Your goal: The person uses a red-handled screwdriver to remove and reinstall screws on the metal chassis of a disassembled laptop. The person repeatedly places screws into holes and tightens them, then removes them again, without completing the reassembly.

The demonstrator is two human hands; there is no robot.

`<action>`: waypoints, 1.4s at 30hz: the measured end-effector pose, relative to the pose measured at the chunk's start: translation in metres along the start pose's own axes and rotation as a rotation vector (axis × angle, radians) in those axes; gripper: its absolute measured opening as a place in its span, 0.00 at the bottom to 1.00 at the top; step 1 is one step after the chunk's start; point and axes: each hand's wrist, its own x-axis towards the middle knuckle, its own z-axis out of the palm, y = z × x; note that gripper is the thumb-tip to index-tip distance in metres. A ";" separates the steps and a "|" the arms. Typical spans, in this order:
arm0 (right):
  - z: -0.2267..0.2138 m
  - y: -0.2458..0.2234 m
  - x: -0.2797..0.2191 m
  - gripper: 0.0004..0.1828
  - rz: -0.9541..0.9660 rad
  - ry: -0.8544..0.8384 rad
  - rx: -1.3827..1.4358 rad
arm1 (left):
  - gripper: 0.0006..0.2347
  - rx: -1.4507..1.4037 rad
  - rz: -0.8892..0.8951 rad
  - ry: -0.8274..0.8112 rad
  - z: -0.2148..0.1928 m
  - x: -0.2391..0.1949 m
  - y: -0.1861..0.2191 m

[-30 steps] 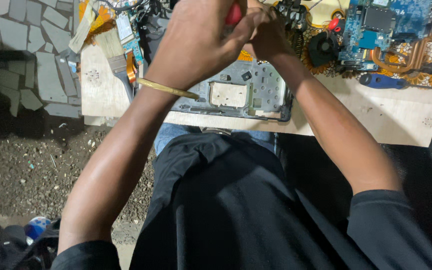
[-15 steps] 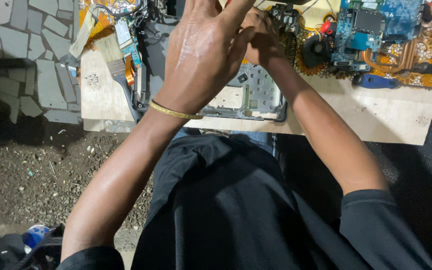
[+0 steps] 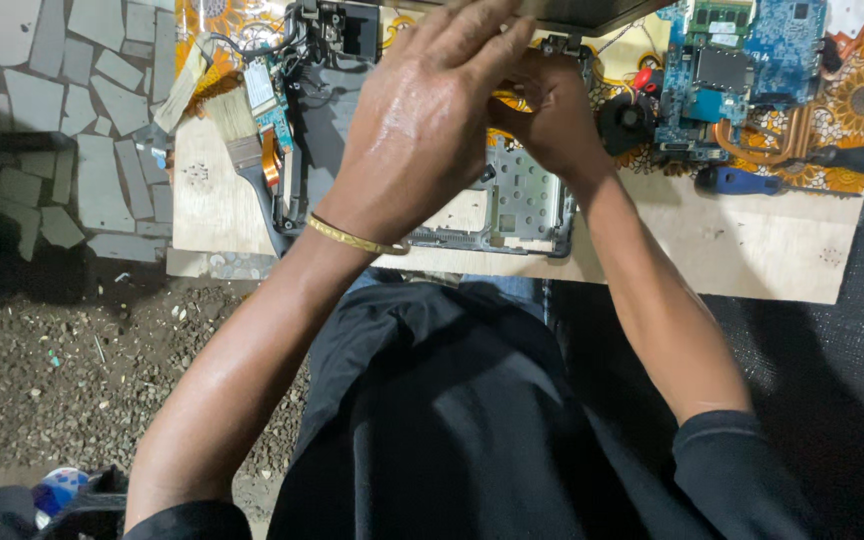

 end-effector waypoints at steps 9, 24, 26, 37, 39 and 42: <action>0.035 -0.028 0.019 0.15 -0.073 0.172 -0.315 | 0.18 -0.231 -0.353 0.140 0.023 0.001 0.006; 0.009 -0.058 0.014 0.09 0.076 -0.024 -0.186 | 0.19 -0.148 -0.216 0.140 0.026 -0.016 -0.006; 0.006 -0.056 0.018 0.06 0.037 0.051 -0.487 | 0.17 -0.163 -0.188 0.187 0.016 -0.007 -0.002; 0.022 -0.064 0.013 0.17 0.036 -0.009 -0.216 | 0.21 -0.111 -0.180 0.138 0.029 -0.012 -0.004; 0.018 -0.049 0.014 0.03 -0.055 0.225 -0.659 | 0.15 -0.130 -0.142 0.258 0.038 -0.011 -0.002; 0.037 -0.041 0.033 0.14 0.054 0.211 -0.252 | 0.11 -0.104 -0.251 0.340 0.037 -0.004 0.022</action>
